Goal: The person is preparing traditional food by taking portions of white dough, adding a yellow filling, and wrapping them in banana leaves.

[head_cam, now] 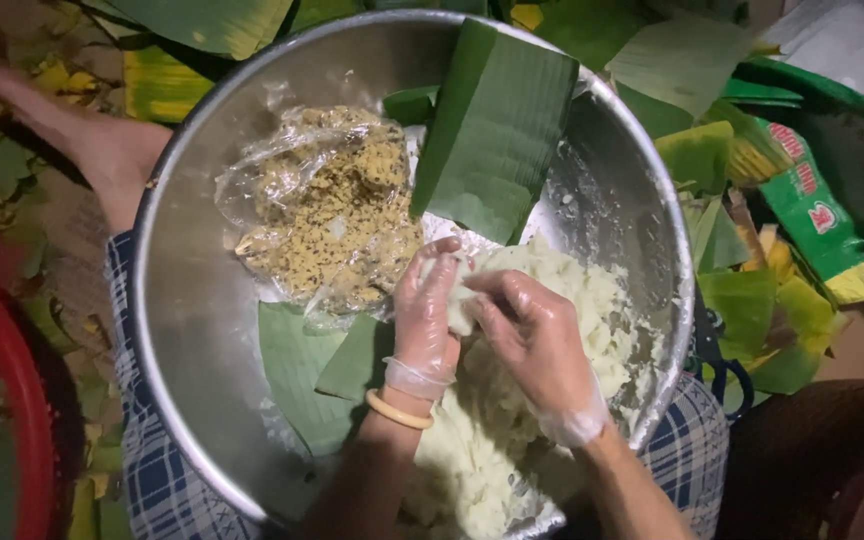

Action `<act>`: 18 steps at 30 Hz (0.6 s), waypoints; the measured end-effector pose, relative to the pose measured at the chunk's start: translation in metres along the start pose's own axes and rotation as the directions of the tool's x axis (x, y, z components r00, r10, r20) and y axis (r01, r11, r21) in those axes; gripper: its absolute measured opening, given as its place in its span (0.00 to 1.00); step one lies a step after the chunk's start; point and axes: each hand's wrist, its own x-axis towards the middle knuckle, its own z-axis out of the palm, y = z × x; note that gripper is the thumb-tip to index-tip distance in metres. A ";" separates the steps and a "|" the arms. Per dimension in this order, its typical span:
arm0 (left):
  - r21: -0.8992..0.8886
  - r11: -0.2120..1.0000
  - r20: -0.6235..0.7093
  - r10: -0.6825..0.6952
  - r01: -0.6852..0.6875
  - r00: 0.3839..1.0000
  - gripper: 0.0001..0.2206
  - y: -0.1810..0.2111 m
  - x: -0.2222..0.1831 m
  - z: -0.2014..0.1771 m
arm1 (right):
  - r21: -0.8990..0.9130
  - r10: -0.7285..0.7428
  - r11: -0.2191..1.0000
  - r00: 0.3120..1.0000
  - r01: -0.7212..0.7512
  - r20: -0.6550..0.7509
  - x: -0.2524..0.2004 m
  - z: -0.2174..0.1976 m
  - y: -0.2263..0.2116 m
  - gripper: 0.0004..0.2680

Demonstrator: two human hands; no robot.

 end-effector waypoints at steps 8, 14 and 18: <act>0.071 0.997 0.350 -0.058 0.036 0.935 0.20 0.030 -0.033 0.031 | -0.035 -0.059 0.998 0.986 0.054 -0.155 0.006 -0.015 0.037 0.02; -0.018 1.000 0.160 0.011 -0.008 0.987 0.14 0.035 -0.025 0.019 | -0.093 -0.120 0.989 0.991 0.114 -0.061 -0.003 -0.038 0.032 0.09; -0.117 0.992 0.222 -0.020 0.047 0.975 0.17 0.024 -0.023 0.014 | -0.140 -0.205 0.967 0.977 0.211 0.053 -0.003 -0.026 0.011 0.19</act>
